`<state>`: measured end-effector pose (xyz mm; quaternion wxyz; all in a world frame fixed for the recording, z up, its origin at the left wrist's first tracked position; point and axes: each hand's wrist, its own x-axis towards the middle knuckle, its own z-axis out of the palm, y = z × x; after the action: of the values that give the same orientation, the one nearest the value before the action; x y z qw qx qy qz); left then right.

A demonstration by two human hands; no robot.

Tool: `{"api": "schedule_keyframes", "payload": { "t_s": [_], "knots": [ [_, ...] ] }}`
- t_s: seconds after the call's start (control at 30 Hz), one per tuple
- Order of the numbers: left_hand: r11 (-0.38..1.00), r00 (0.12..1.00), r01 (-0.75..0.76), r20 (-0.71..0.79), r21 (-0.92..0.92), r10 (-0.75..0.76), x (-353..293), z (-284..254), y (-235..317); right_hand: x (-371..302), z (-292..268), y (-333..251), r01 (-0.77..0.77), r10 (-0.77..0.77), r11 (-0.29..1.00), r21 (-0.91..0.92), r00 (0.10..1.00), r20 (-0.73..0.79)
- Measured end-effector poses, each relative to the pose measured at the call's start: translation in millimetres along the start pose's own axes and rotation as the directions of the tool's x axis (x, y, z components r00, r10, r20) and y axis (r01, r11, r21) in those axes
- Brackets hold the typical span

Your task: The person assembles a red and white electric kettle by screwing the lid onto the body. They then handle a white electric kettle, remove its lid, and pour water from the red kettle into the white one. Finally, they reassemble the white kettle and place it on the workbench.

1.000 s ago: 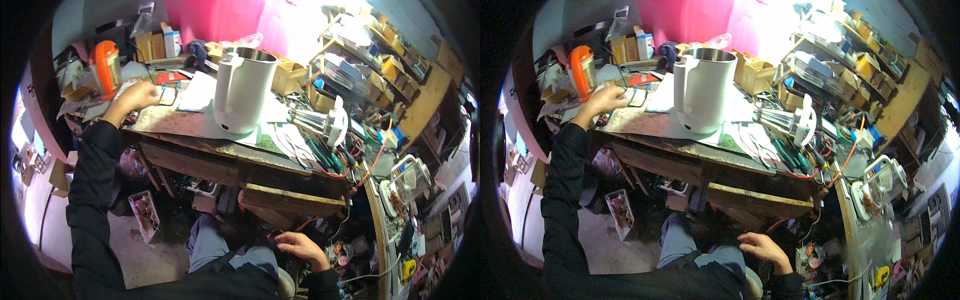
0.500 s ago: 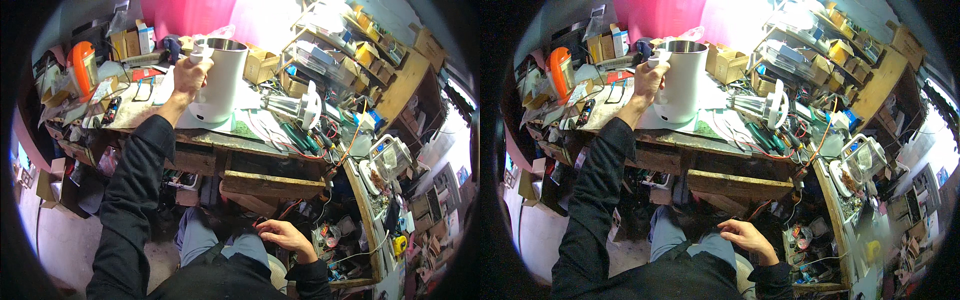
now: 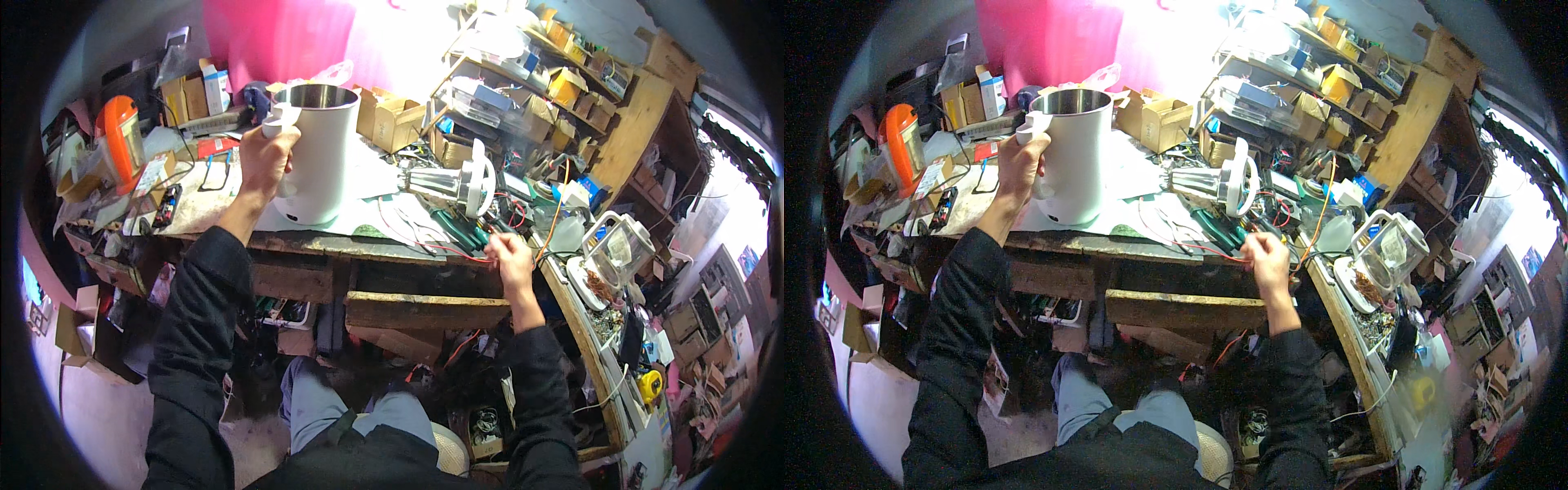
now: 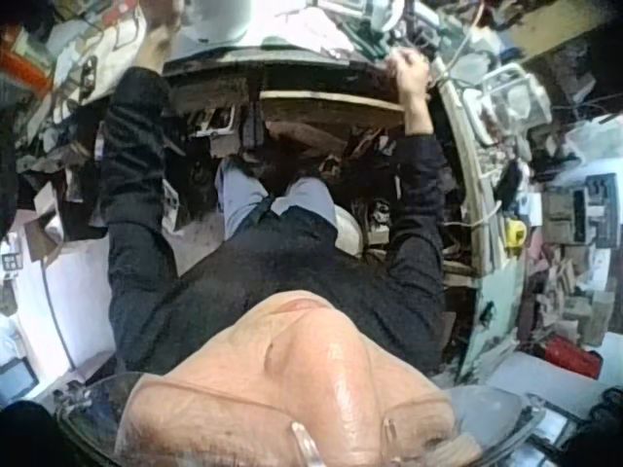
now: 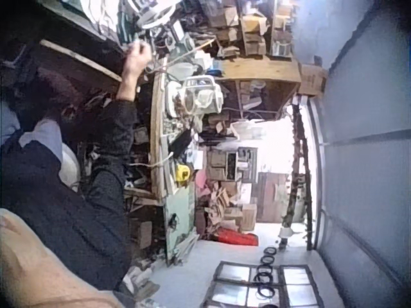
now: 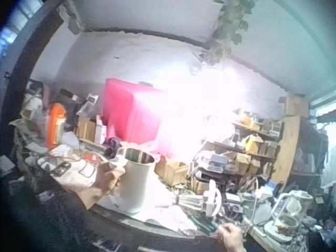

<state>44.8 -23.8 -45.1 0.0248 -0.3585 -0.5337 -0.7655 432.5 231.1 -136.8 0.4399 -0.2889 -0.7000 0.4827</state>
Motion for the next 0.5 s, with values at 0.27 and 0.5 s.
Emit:
{"api": "schedule_keyframes", "payload": {
  "t_s": [0.27, 0.5],
  "knots": [
    [0.998, 0.999, 0.019, 0.041, 0.056, -0.021, 4.0, -0.2, -0.2, 171.3, -1.8, 36.9, -0.056, 0.041, 0.996, -0.065, 0.978, -0.204],
    [0.987, 1.000, -0.010, 0.018, 0.162, 0.007, 2.6, 0.4, 2.1, 169.0, 47.2, 9.2, -0.227, 0.256, 0.946, 0.232, 0.961, -0.101]
  ]
}}
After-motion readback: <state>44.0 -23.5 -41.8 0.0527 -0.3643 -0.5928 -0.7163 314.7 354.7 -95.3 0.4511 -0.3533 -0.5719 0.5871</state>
